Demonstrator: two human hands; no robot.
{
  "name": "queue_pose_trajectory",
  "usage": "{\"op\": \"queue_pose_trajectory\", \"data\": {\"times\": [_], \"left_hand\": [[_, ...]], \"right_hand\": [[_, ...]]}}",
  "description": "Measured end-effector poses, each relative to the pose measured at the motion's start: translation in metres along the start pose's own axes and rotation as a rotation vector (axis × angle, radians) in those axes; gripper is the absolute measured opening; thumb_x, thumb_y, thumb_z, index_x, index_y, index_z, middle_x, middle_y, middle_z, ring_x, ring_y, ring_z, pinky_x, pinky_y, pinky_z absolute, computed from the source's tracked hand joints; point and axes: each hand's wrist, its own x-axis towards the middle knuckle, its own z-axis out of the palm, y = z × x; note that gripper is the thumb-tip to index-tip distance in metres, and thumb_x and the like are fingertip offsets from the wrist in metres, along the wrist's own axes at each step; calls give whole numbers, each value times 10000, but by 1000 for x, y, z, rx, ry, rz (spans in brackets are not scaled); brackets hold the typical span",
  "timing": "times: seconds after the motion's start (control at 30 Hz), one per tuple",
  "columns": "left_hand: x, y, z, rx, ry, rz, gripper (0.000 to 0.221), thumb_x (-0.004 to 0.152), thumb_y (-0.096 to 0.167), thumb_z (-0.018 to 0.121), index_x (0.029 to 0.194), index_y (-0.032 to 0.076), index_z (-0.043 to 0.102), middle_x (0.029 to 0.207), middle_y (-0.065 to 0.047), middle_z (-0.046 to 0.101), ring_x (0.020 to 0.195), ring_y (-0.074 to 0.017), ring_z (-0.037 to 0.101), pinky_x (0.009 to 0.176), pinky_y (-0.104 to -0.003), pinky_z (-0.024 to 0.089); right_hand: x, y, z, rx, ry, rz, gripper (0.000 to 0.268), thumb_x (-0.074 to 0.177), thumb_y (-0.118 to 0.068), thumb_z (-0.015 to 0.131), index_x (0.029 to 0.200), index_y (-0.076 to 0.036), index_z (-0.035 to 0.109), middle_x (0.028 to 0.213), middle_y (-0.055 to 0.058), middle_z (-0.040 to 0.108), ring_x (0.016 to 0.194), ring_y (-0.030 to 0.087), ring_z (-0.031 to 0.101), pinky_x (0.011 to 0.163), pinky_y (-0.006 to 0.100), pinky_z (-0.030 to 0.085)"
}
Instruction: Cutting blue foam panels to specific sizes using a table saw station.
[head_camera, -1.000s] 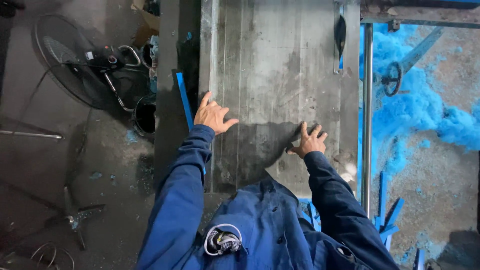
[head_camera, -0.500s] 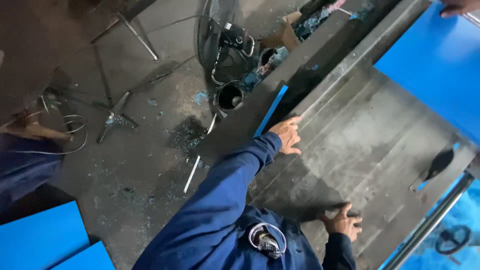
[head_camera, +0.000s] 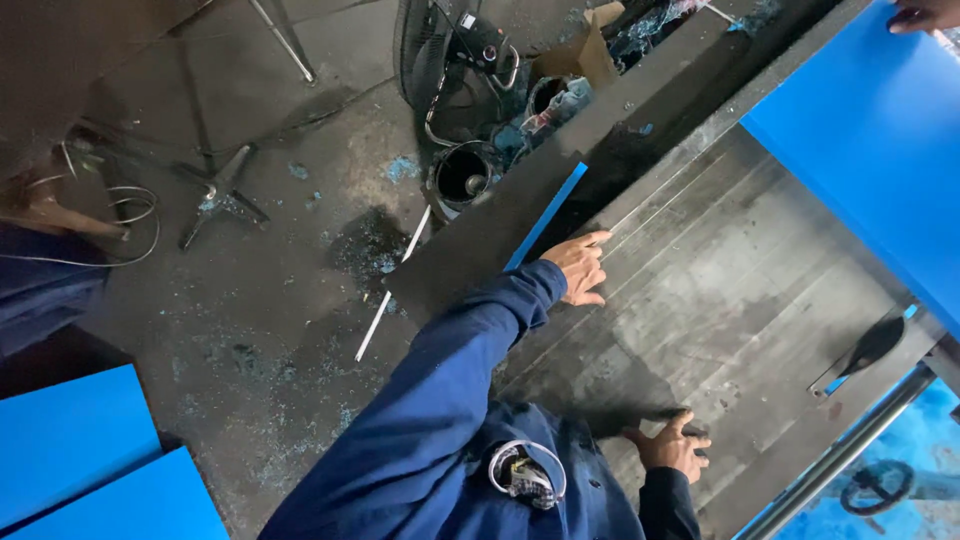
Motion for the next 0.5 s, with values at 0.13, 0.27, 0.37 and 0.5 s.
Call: {"op": "queue_pose_trajectory", "data": {"times": [0.13,0.27,0.37,0.5], "left_hand": [[0,-1,5,11,40,0,617,897,700,530,867,135,776,884,-131,738,1157,-279,618,1220,-452,143],[-4,-9,12,-45,78,27,588,888,679,585,872,127,789,882,-131,742,1154,-290,624,1232,-461,188],[4,-1,5,-95,122,87,564,850,666,631,848,127,795,863,-134,743,1118,-308,636,1208,-463,232],[8,-1,10,-62,118,62,581,883,633,648,857,67,779,830,-113,744,1025,-290,659,1216,-475,232]], "right_hand": [[-8,-4,-9,14,-13,10,1519,484,-733,908,1683,-220,130,1597,433,218,1401,636,368,1093,628,428],[12,-3,14,-7,53,-87,1459,531,-796,858,1644,-170,150,1571,385,270,1429,618,320,1100,650,394],[-8,-2,-2,35,59,-57,1379,571,-796,843,1611,-173,186,1571,359,273,1439,607,284,1086,657,399],[-24,-9,-17,121,68,-23,1362,544,-644,924,1632,-220,221,1578,406,250,1362,631,350,1017,595,501]]}}
